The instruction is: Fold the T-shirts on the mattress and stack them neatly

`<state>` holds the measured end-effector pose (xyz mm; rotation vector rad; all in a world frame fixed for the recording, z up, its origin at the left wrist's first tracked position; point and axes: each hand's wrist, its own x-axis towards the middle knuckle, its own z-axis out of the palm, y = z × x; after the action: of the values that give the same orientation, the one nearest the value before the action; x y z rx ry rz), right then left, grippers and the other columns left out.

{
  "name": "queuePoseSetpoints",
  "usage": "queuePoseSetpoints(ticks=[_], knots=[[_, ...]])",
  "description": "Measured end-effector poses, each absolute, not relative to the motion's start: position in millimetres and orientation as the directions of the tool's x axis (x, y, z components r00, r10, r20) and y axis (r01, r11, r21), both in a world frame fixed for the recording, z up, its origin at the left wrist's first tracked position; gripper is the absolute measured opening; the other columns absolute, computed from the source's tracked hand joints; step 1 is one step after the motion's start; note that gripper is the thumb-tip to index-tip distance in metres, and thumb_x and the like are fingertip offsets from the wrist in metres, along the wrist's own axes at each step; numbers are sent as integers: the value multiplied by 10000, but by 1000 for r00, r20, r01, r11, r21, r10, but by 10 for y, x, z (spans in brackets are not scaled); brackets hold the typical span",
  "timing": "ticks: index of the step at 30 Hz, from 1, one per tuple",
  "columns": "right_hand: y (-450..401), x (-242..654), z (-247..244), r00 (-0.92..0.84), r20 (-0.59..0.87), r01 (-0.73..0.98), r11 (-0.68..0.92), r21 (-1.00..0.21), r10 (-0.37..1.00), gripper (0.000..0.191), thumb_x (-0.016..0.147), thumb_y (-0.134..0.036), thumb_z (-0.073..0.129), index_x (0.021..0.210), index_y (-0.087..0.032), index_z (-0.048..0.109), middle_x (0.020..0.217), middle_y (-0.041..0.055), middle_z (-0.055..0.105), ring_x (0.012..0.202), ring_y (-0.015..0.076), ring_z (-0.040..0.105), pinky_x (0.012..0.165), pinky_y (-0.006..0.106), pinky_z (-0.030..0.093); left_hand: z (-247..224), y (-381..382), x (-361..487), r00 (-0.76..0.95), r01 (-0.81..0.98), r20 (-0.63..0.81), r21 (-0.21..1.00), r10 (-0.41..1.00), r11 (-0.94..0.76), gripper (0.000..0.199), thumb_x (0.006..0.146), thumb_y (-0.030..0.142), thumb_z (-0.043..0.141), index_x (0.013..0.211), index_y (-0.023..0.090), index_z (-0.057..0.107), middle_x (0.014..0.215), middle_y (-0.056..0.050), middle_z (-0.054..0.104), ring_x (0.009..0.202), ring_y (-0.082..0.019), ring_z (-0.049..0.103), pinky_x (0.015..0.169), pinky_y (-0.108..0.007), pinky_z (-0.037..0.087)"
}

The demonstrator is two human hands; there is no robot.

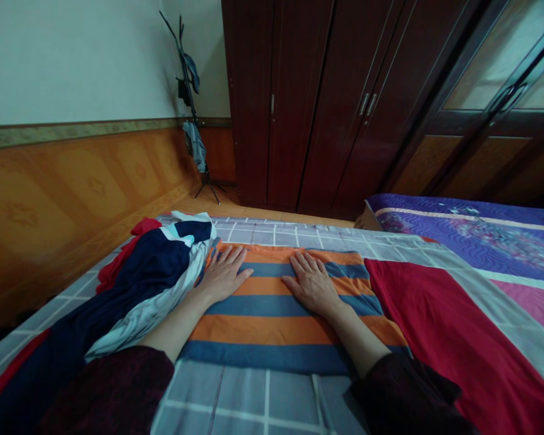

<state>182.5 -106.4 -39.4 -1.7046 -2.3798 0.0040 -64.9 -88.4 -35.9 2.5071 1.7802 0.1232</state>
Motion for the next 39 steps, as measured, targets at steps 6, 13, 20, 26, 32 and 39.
queuePoseSetpoints(ticks=[6,13,20,26,32,39], knots=[[-1030,1885,-441,-261,206,940,297,-166,943,516,937,-339,360,1385,-89,405,1467,110,361,1360,289,282,1103,460,216,-223,-1194,-211,585,803,-14,152,811,-577,589,969,487,231,1466,171,237,1542,-66,188,1429,-226,85,1147,-476,56],[-1017,1948,-485,-239,222,942,281,-182,945,473,934,-264,341,1362,-91,439,1441,112,406,1337,250,332,1099,399,243,-331,-1234,253,630,770,-74,191,773,-609,725,919,609,274,1478,156,190,1551,-120,92,1430,-263,24,1135,-517,39],[-1033,1946,-417,-237,222,941,280,-190,946,494,917,-327,410,1347,-88,453,1423,140,424,1329,272,335,1086,422,259,-349,-1180,-748,332,943,10,-24,943,-331,635,950,489,280,1455,105,269,1521,-129,215,1412,-265,169,1140,-482,104],[-1306,1594,-296,-272,230,925,319,-204,935,461,915,-303,404,1308,-82,500,1432,192,389,1325,320,337,1071,475,273,-309,-1674,-561,469,882,106,1,877,-472,582,956,434,307,1460,147,265,1527,-86,224,1415,-244,165,1144,-477,155],[-1590,1249,-373,-505,235,797,553,-243,830,504,913,-241,364,1397,-107,395,1459,135,370,1352,282,300,1116,445,219,-452,-1857,-251,505,857,78,78,860,-510,578,929,315,353,1466,140,230,1522,-103,248,1416,-229,163,1147,-489,160],[-1542,1376,-367,-463,202,842,499,-205,863,515,941,-362,356,1376,-96,429,1466,142,349,1357,304,290,1108,468,236,-406,-1828,-367,481,871,21,100,876,-481,631,936,457,347,1469,140,229,1540,-89,179,1420,-252,135,1147,-500,138]])
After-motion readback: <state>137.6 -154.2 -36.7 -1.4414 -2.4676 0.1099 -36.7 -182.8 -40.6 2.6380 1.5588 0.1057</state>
